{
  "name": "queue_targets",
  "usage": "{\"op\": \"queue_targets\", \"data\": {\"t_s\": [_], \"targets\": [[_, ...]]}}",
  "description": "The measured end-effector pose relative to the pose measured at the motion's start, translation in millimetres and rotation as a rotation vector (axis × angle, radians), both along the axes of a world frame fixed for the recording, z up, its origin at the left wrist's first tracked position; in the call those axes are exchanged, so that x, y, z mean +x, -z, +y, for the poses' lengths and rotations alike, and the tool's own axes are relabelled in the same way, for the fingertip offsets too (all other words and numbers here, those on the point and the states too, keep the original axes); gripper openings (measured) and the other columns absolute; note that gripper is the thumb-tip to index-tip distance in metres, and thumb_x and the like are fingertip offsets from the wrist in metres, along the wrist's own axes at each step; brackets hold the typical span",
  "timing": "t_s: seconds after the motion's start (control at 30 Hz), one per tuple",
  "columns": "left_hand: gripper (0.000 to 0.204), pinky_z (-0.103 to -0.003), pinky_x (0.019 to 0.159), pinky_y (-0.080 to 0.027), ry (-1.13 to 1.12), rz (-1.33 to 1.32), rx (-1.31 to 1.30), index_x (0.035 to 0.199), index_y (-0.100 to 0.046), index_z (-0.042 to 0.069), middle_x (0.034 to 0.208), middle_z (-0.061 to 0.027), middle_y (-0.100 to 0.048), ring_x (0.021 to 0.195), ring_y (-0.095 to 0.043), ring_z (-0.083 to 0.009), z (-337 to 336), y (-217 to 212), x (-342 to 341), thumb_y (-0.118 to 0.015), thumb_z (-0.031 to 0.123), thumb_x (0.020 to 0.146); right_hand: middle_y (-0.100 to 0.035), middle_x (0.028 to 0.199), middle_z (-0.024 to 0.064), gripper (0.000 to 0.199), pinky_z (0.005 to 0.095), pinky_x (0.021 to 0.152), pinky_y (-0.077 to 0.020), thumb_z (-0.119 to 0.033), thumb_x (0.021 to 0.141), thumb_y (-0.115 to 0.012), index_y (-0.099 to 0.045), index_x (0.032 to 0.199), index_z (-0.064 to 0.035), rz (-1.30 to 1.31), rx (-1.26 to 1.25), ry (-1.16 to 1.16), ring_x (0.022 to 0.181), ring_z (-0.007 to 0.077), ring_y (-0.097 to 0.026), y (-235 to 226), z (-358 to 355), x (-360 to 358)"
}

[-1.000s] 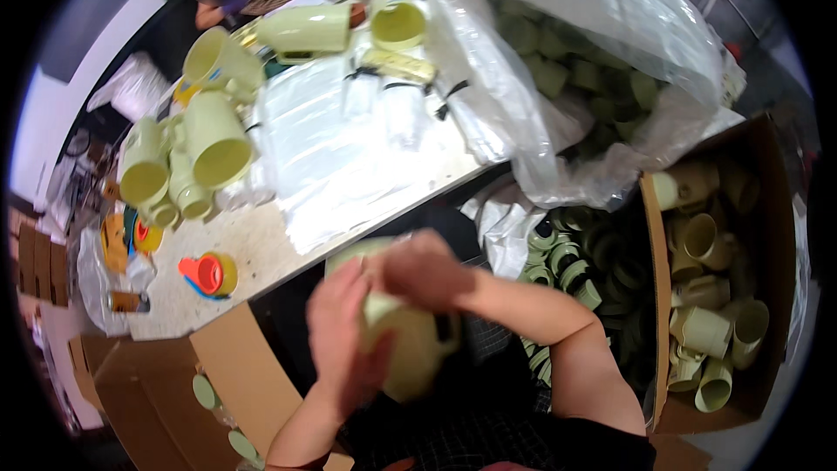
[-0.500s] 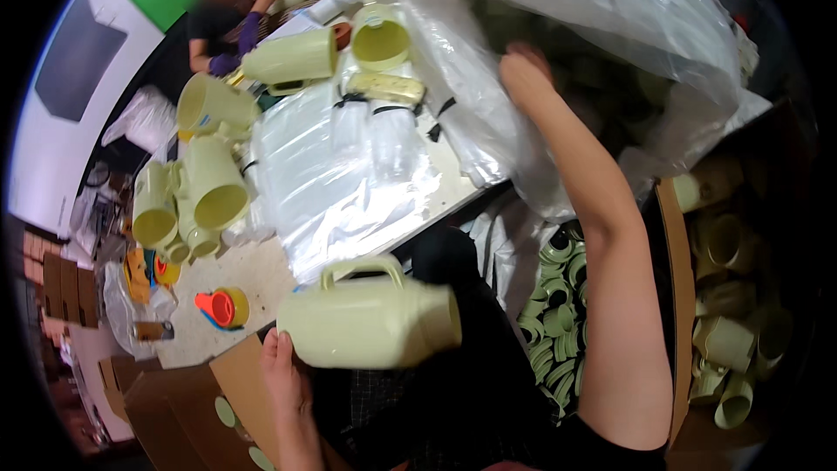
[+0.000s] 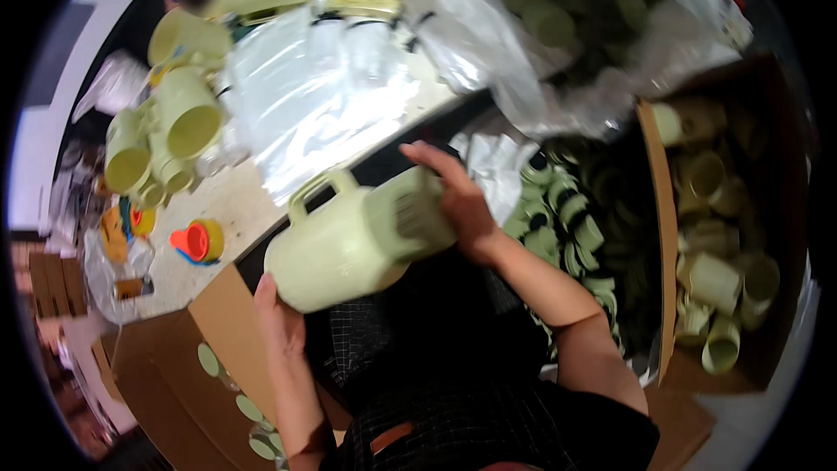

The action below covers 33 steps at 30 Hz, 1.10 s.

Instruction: The person assembles vacuum flasks by placing a lid on a container, sliding the assembled flask into a plastic bag, and then placing the bagged flask into a large cardboard box alongside others.

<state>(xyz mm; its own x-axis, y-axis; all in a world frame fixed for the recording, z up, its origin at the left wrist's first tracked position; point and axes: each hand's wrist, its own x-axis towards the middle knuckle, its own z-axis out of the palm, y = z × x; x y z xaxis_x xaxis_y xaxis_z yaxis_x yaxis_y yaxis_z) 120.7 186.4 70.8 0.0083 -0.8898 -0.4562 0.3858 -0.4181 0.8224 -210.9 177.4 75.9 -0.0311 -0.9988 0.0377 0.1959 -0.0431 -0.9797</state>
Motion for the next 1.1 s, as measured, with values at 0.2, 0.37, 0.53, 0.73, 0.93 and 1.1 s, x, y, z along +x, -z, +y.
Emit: {"op": "queue_targets", "data": {"t_s": [0.2,0.37,0.53,0.73,0.93,1.1], "targets": [[0.048,-0.046,0.108,-0.045,-0.196,-0.158,0.050,0.137,-0.048,-0.006,0.139,-0.0205,-0.055,0.124,-0.057,-0.0330,9.8,-53.6,-58.0,-0.038,0.030,0.107,-0.053,0.127,0.0187,0.058,0.0459,0.098,-0.0432,-0.048,0.089,-0.064,-0.054,0.131,-0.0093,0.326,-0.567,0.170,0.116,0.0343,-0.051,-7.6,47.4,13.6],[0.050,-0.045,0.103,-0.047,-0.213,-0.231,-0.253,0.135,-0.053,-0.001,0.129,-0.0180,-0.061,0.117,-0.060,-0.0316,-27.0,-42.2,-38.8,-0.037,0.037,0.107,-0.054,0.125,0.0157,0.053,0.0440,0.096,-0.0436,-0.037,0.085,-0.072,-0.054,0.127,-0.0103,0.467,-0.606,0.345,0.115,0.0325,-0.053,8.5,110.8,36.9],[0.040,-0.040,0.096,-0.047,0.335,0.348,-0.475,0.114,-0.061,0.002,0.113,-0.0135,-0.064,0.103,-0.061,-0.0260,-72.9,10.4,-29.1,-0.038,0.034,0.107,-0.064,0.098,0.0106,0.032,0.0425,0.084,-0.0485,-0.008,0.074,-0.075,-0.064,0.104,-0.0079,0.546,-0.288,0.326,0.093,0.0318,-0.061,68.9,128.0,-15.1],[0.041,-0.038,0.115,-0.033,0.454,-0.905,-0.562,0.141,-0.049,0.002,0.143,-0.0190,-0.050,0.133,-0.047,-0.0302,-83.8,5.9,-124.6,-0.045,0.012,0.101,-0.064,0.111,0.0273,0.037,0.0491,0.093,-0.0483,-0.005,0.085,-0.059,-0.059,0.121,0.0029,1.014,0.511,0.460,0.107,0.0446,-0.060,277.7,147.0,-119.5],[0.099,-0.047,0.120,-0.026,0.655,-0.960,-0.584,0.157,-0.015,0.000,0.161,-0.0262,-0.016,0.147,-0.024,-0.0423,27.1,-56.2,-88.3,-0.074,0.009,0.078,-0.060,0.126,0.0254,0.032,0.0452,0.091,-0.0520,-0.021,0.095,-0.052,-0.061,0.116,0.0023,1.140,1.164,-0.082,0.112,0.0379,-0.062,373.5,174.9,-106.1],[0.071,-0.044,0.112,-0.037,0.453,-1.067,-0.497,0.149,-0.035,-0.002,0.150,-0.0269,-0.041,0.136,-0.044,-0.0370,52.4,-21.7,-76.0,-0.067,0.012,0.088,-0.067,0.114,0.0276,0.049,0.0509,0.088,-0.0502,-0.039,0.094,-0.054,-0.063,0.122,0.0007,0.633,1.233,0.311,0.103,0.0463,-0.064,385.3,199.3,-112.0]]}}
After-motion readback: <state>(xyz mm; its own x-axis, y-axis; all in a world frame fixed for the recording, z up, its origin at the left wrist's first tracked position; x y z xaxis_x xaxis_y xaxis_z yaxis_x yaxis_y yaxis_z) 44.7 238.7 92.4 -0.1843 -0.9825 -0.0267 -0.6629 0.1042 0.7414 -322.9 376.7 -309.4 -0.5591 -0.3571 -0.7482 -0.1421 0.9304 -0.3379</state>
